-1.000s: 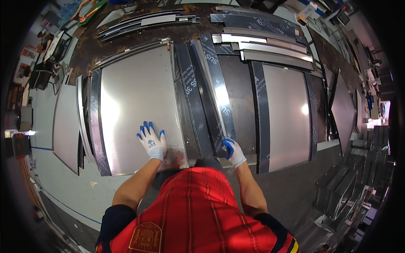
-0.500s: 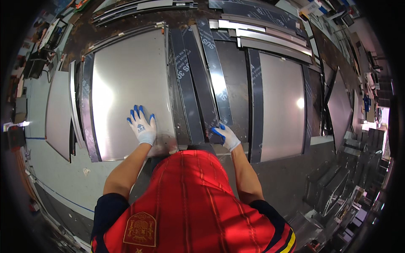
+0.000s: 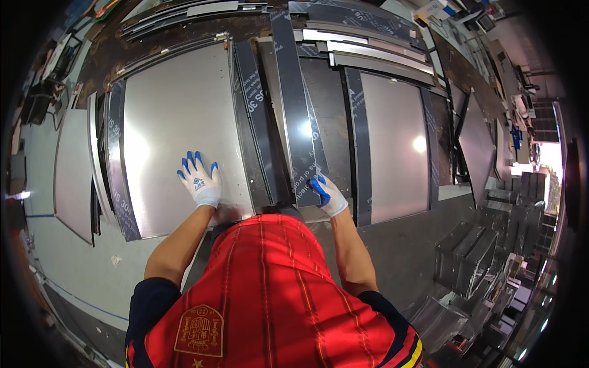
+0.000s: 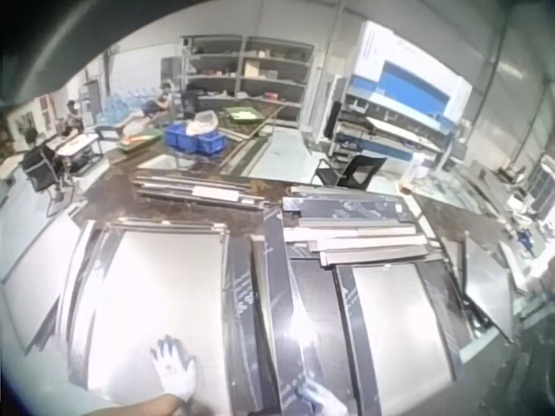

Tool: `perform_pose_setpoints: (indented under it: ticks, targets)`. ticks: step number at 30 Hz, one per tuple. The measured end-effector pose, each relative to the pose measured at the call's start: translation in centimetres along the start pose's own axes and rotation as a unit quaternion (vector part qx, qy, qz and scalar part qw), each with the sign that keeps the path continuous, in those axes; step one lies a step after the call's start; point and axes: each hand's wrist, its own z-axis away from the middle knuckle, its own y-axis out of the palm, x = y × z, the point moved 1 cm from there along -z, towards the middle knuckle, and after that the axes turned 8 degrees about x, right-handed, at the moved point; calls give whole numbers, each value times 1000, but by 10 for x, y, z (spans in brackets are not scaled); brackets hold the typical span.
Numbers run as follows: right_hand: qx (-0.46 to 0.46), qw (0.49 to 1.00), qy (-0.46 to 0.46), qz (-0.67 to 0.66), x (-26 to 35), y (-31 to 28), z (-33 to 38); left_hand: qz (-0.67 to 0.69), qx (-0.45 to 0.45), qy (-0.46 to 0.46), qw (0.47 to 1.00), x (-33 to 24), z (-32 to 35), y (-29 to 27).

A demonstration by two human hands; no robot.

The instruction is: The person repeatedly picks up long, thin metal sheets from a workbench and stacks them in a pile. The person handles the sheets one at a time, aligning them before placing them down.

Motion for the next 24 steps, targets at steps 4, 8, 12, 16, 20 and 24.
perform_pose_setpoints:
  ticks: [4, 8, 12, 16, 20, 24]
  targets:
    - [-18, 993, 63, -99, -17, 1, 3, 15, -2, 1, 1000, 3, 0, 3]
    - [63, 929, -135, 338, -18, 19, 8, 37, -16, 13, 999, 10, -1, 10]
    - [-1, 970, 99, -220, -2, 49, 27, 113, 24, 12, 993, 2, -15, 6]
    - [11, 991, 106, -76, 32, 64, 39, 230, -6, 183, 956, -27, -45, -36]
    - [67, 977, 201, -35, 72, 49, 69, 146, -20, 354, 924, -54, -94, -115]
    - [90, 945, 299, 102, 129, 18, 94, -70, -11, 490, 869, -48, -137, -176]
